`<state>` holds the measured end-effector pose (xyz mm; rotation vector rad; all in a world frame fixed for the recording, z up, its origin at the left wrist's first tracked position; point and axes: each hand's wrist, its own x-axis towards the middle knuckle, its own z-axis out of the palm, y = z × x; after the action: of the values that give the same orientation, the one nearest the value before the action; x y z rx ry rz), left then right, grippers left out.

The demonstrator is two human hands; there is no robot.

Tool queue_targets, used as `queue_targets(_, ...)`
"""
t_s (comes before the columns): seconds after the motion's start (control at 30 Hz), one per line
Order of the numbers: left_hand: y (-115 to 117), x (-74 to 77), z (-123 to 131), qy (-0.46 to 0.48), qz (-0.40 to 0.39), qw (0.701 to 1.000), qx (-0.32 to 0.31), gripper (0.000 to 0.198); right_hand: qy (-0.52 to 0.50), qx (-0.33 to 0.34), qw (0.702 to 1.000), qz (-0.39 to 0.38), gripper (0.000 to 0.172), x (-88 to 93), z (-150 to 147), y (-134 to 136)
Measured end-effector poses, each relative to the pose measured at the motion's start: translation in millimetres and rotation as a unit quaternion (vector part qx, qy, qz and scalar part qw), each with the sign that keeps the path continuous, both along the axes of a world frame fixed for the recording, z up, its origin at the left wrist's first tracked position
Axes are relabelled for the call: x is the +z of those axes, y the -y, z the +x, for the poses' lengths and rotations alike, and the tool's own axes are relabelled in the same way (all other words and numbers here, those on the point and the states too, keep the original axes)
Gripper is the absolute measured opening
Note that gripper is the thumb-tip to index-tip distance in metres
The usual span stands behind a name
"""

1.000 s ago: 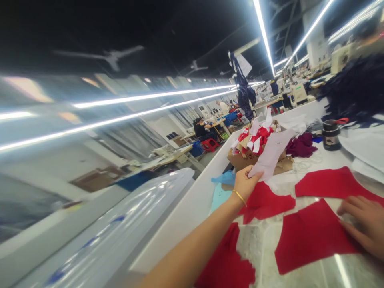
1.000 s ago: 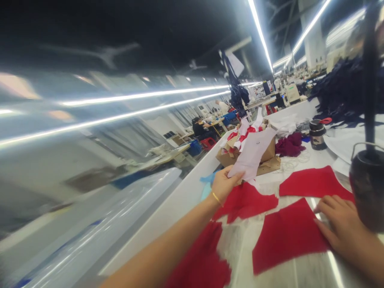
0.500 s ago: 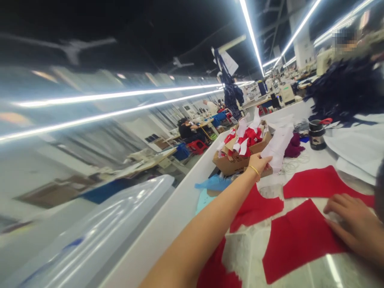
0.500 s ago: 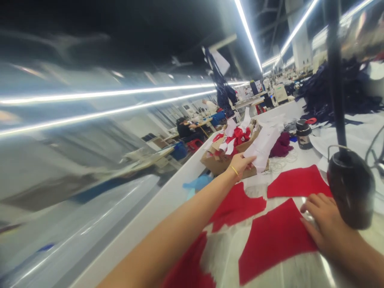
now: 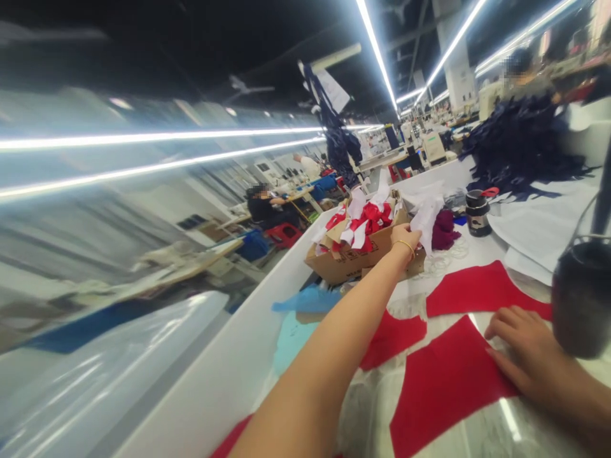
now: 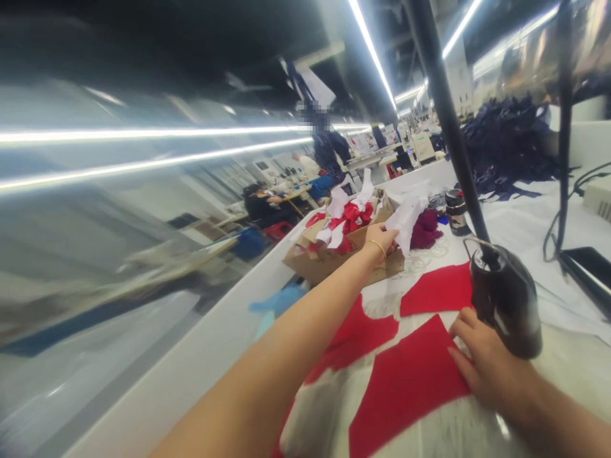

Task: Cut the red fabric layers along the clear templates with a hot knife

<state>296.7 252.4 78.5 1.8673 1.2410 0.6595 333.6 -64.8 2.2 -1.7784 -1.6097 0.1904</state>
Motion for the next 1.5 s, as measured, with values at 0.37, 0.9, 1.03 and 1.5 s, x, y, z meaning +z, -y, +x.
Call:
queue_targets(0.37,30.7,-17.5,-1.2,0.008,0.116,0.983,-0.144,0.024,0.032,-0.006,0.999,0.011,0.016,6.3,-1.2,2.0)
queue_targets(0.9,200.8,-43.3,-218.4,-0.096,0.272,0.87,-0.399,0.041,0.077,0.0,0.995,-0.055,0.016,9.6,10.4,1.4)
queue_targets(1.03,235.1,-81.8,-253.8,-0.152,0.319,0.859,-0.371,0.075,0.076,-0.009,0.995,-0.069,0.017,11.4,14.6,1.3)
queue_targets(1.5,252.0,-88.0,-291.3,-0.194,0.385,0.85,-0.302,0.063,0.026,0.061,0.987,-0.144,0.033,18.9,23.5,3.9)
